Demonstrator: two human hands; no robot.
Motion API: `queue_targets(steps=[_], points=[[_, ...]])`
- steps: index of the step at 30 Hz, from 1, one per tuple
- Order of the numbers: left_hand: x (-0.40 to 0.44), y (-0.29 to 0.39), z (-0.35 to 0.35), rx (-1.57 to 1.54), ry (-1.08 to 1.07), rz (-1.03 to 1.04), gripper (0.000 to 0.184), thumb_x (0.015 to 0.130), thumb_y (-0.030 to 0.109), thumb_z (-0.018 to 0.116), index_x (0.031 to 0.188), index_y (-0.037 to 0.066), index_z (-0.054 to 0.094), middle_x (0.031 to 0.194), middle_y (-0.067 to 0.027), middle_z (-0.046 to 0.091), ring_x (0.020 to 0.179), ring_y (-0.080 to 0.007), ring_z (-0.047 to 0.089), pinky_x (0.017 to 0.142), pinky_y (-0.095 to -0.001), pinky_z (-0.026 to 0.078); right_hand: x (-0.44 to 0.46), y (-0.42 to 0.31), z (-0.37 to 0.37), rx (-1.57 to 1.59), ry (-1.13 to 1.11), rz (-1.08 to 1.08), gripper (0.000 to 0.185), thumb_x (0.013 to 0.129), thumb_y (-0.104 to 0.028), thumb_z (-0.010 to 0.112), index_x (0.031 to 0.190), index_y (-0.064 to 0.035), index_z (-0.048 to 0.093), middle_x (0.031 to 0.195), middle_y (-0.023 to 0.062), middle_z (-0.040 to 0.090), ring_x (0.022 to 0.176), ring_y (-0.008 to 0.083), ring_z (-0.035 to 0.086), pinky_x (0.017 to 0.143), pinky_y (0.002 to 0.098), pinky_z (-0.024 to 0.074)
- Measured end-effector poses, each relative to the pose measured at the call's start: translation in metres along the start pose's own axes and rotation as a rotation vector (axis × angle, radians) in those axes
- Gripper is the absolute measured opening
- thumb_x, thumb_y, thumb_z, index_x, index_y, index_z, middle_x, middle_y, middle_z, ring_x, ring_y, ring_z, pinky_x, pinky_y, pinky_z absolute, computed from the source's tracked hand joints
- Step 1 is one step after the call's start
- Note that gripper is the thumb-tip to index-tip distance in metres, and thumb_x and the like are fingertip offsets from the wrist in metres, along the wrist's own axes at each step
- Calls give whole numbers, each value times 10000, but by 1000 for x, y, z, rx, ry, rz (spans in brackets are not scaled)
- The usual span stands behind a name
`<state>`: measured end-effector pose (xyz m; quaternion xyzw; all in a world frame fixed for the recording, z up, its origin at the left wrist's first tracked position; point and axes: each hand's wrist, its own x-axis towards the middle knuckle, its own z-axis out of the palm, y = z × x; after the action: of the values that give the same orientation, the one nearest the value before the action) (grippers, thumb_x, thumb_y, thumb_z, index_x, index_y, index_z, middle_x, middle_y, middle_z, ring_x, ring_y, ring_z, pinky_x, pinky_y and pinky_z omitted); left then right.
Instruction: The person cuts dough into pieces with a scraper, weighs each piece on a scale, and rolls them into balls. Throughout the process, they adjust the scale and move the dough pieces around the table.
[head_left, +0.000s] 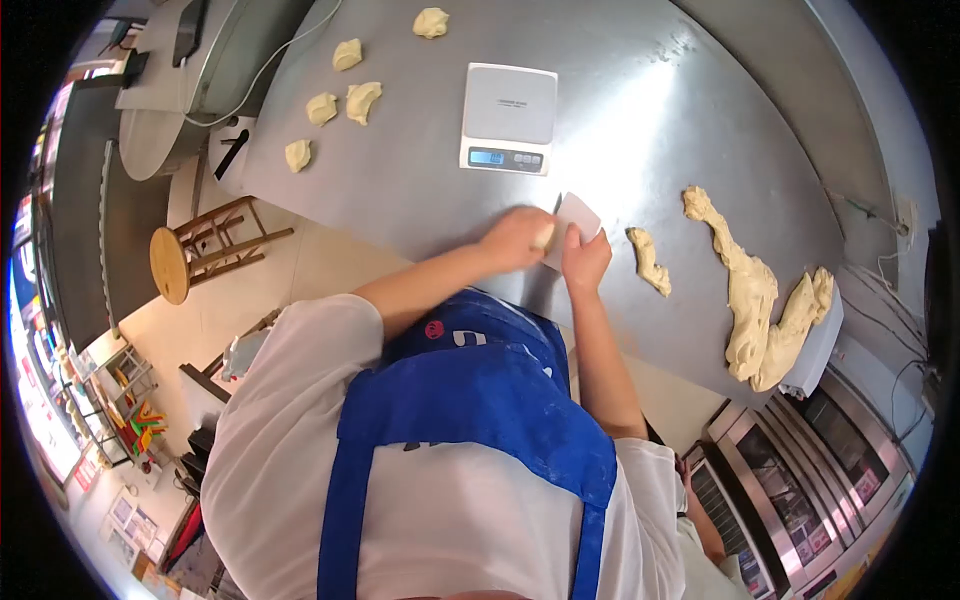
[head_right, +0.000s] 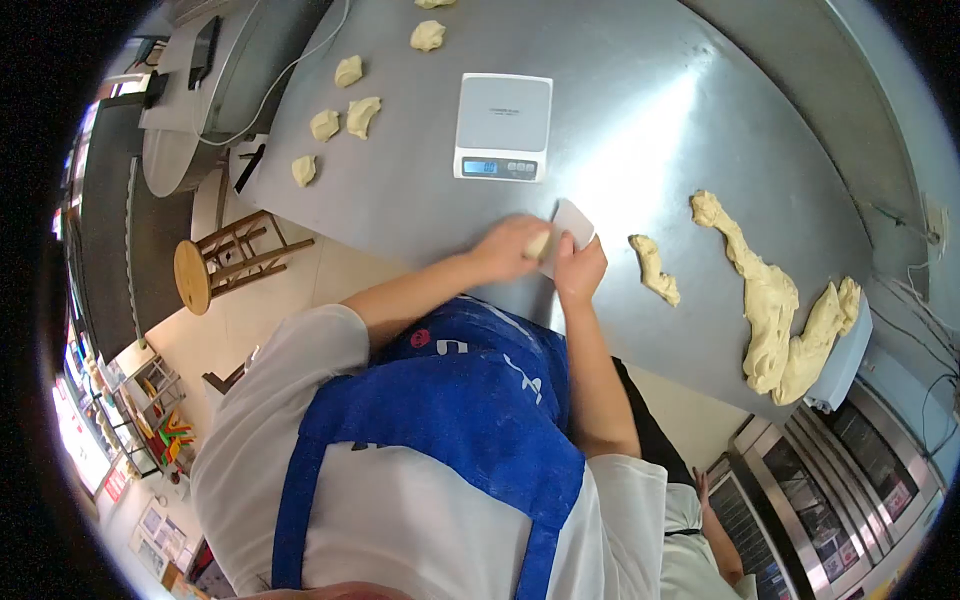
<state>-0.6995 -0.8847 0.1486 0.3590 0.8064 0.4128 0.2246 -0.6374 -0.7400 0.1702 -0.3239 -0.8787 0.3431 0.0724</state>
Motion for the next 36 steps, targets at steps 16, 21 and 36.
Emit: queue_targets(steps=[16,21,36], points=[[21,18,27,484,67,188,516,836,219,594,1327,116,473,1217,-91,550,1130,-262,514,977,-415,364,-30,22,3,498,186,465,300,822,-168,622,1007,69,637,917,173,688,836,237,660,752,367,500],[12,42,-26,350,-57,19,561,834,161,606,1363,233,432,1130,-67,605,989,-241,597,889,-410,434,-36,21,-44,337,-73,123,315,834,-209,608,982,68,634,837,207,681,784,313,675,717,395,510],[-20,-15,-30,170,88,-95,150,800,215,638,913,120,662,814,-91,673,734,-290,645,671,-423,505,-40,-45,-22,-29,-404,-141,283,836,-158,512,995,71,560,834,286,628,780,440,622,734,470,501]])
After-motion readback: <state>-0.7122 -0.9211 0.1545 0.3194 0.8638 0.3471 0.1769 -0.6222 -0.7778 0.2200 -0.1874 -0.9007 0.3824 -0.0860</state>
